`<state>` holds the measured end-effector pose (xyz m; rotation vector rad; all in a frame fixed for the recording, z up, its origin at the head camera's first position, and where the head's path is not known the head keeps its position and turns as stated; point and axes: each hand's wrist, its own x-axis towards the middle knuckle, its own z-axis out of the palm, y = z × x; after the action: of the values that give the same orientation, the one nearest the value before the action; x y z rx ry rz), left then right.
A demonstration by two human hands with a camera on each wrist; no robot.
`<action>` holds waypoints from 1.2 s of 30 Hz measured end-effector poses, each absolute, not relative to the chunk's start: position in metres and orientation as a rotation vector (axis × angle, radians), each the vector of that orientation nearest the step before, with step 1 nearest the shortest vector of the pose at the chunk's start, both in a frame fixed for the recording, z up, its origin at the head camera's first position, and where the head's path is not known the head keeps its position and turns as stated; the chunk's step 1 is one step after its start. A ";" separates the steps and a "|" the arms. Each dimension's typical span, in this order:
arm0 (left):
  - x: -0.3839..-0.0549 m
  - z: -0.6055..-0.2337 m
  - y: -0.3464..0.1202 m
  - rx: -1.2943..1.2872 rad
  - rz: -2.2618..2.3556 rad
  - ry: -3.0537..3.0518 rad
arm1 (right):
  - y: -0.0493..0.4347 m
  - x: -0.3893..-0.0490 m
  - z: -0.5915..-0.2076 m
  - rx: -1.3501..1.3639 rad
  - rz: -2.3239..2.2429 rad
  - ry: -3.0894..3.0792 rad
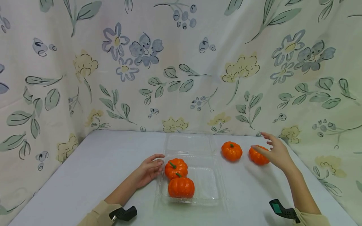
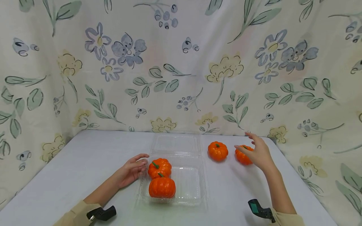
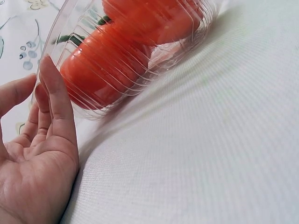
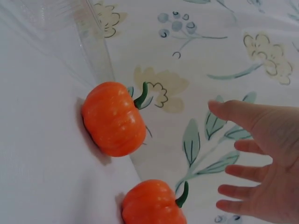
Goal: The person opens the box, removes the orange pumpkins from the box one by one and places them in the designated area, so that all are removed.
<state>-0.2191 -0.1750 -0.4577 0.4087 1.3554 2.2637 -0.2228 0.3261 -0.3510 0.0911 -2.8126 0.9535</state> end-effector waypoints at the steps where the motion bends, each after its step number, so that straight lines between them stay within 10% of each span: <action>1: -0.219 -0.458 -0.175 0.409 2.263 1.357 | 0.325 -0.222 -0.350 0.096 0.955 -2.812; 36: -0.219 -0.457 -0.174 0.392 2.266 1.356 | 0.268 -0.198 -0.331 0.395 1.024 -2.643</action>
<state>-0.2191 -0.1742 -0.4573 0.3920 1.3560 2.2656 -0.1983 0.2683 -0.3306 0.3949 -2.6428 1.0236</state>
